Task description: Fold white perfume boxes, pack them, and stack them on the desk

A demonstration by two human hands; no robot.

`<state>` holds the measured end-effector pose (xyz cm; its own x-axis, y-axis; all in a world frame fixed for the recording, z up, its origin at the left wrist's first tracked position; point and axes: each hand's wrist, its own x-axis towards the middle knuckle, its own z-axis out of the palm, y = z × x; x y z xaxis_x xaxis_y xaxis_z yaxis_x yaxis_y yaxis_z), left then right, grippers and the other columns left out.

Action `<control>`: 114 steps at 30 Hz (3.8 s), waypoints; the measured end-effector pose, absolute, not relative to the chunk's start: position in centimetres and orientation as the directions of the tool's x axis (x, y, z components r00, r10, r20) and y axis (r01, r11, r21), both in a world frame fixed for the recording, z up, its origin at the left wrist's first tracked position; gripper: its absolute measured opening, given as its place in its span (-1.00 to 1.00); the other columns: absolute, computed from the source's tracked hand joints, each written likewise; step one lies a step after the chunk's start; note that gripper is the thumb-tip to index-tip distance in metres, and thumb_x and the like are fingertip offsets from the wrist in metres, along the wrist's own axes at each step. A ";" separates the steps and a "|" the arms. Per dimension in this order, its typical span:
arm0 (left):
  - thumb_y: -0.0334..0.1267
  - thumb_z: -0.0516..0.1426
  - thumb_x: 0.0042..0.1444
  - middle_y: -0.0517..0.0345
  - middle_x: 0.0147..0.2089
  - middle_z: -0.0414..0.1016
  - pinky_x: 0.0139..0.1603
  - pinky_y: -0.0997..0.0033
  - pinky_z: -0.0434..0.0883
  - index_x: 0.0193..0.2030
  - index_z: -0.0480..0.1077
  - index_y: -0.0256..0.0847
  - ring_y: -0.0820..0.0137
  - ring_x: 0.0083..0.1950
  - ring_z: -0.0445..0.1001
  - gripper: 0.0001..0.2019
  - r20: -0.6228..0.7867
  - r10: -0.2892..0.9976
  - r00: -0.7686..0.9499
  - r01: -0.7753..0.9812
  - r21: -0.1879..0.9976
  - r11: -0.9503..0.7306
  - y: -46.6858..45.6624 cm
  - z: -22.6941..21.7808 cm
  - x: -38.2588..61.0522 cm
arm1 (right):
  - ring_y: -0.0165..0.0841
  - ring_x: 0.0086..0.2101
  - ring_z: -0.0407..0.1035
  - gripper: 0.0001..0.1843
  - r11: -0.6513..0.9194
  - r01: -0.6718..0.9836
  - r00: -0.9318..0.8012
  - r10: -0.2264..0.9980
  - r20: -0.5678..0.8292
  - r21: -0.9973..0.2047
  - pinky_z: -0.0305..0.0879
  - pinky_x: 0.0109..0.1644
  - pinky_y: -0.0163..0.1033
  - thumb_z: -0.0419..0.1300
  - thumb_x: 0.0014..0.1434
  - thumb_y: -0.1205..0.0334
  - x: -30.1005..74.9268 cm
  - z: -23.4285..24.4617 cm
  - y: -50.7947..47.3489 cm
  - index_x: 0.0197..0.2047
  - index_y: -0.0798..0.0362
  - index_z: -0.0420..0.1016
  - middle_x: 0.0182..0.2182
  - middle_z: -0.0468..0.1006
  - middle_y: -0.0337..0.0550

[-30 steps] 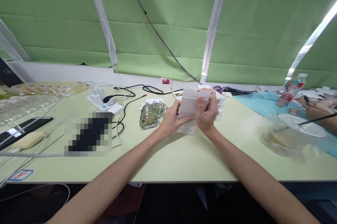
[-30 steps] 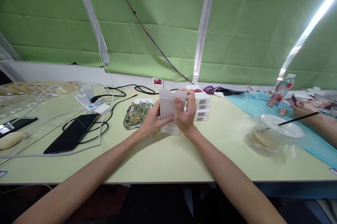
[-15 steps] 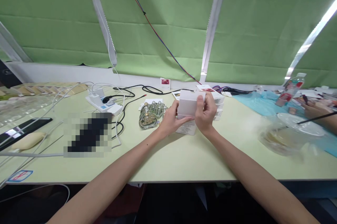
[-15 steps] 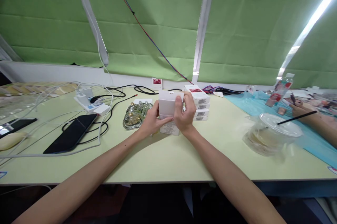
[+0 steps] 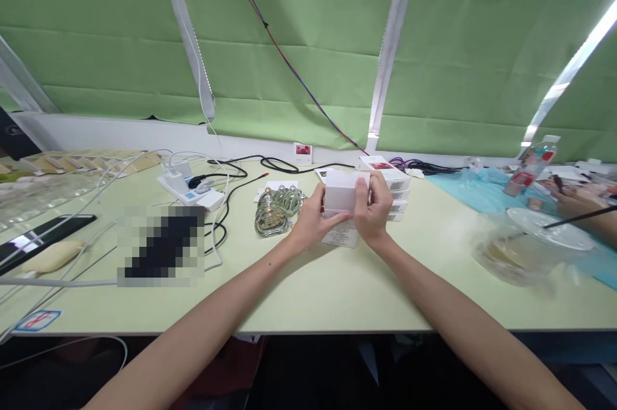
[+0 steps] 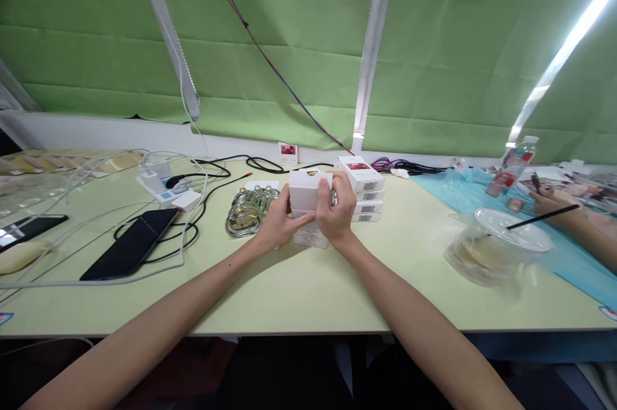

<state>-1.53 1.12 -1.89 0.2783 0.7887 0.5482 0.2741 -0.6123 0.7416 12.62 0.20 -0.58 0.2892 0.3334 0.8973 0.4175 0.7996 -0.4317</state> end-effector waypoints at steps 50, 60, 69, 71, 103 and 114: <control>0.04 0.28 0.11 0.14 -0.13 0.50 -0.21 0.43 0.36 -0.06 0.26 -0.16 0.36 -0.16 0.47 -0.56 0.529 0.833 0.164 0.153 0.820 -0.551 1.4 -2.1 -1.1 | -0.20 -0.16 0.50 -0.80 0.863 0.454 0.073 0.210 0.975 -0.220 0.47 -0.04 0.02 0.09 0.34 0.30 13.3 -2.2 2.0 -0.34 0.00 0.45 -0.35 0.61 -0.08; 0.04 0.27 0.11 0.20 -0.24 0.46 -0.30 0.45 0.32 -0.05 0.22 -0.14 0.39 -0.28 0.43 -0.56 0.516 0.836 0.189 0.169 0.821 -0.545 1.0 -1.9 -1.1 | -0.17 -0.09 0.50 -0.94 0.848 0.488 0.117 0.174 0.978 -0.209 0.38 0.05 0.07 0.17 0.30 0.33 12.7 -2.2 1.6 -0.23 -0.01 0.44 -0.28 0.64 -0.09; 0.02 0.28 0.10 0.29 -0.35 0.39 -0.37 0.47 0.26 -0.06 0.21 -0.11 0.44 -0.40 0.33 -0.56 0.513 0.834 0.202 0.195 0.814 -0.548 1.0 -2.0 -1.1 | -0.19 -0.14 0.51 -0.72 0.836 0.503 0.121 0.182 0.976 -0.219 0.34 0.02 0.05 0.16 0.32 0.30 12.6 -2.2 1.5 -0.46 -0.01 0.29 -0.38 0.63 -0.11; 0.02 0.28 0.10 0.28 -0.34 0.39 -0.36 0.46 0.26 -0.06 0.22 -0.11 0.45 -0.40 0.32 -0.57 0.517 0.832 0.202 0.208 0.807 -0.553 1.0 -2.0 -1.1 | -0.19 -0.14 0.51 -0.71 0.828 0.513 0.121 0.189 0.974 -0.224 0.35 0.01 0.05 0.14 0.32 0.28 12.6 -2.2 1.5 -0.46 -0.02 0.29 -0.39 0.62 -0.12; -0.13 0.25 0.15 0.06 -0.04 0.46 -0.10 0.35 0.37 -0.09 0.31 -0.15 0.29 -0.05 0.45 -0.72 0.723 0.662 0.201 0.287 0.602 -0.745 0.4 -1.7 -0.9 | -0.22 -0.23 0.46 -0.64 0.846 0.472 0.131 0.211 0.969 -0.249 0.38 -0.09 -0.01 -0.04 0.38 0.31 12.6 -2.0 1.3 -0.41 0.00 0.44 -0.46 0.57 -0.14; -0.15 0.25 0.16 0.13 -0.23 0.27 -0.12 0.32 0.39 -0.37 0.32 -0.17 0.34 -0.21 0.38 -0.78 0.745 0.615 0.258 0.337 0.528 -0.780 0.7 -1.5 -1.1 | -0.24 -0.27 0.42 -0.57 0.847 0.463 0.183 0.198 0.963 -0.262 0.35 -0.10 -0.03 -0.08 0.41 0.30 12.7 -2.2 1.6 -0.52 -0.01 0.30 -0.47 0.56 -0.12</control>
<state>-1.06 0.71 -1.49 0.2584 0.6154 0.7446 0.3370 -0.7798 0.5276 12.68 1.56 -2.23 0.1828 0.1976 0.9631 0.4627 0.8470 -0.2616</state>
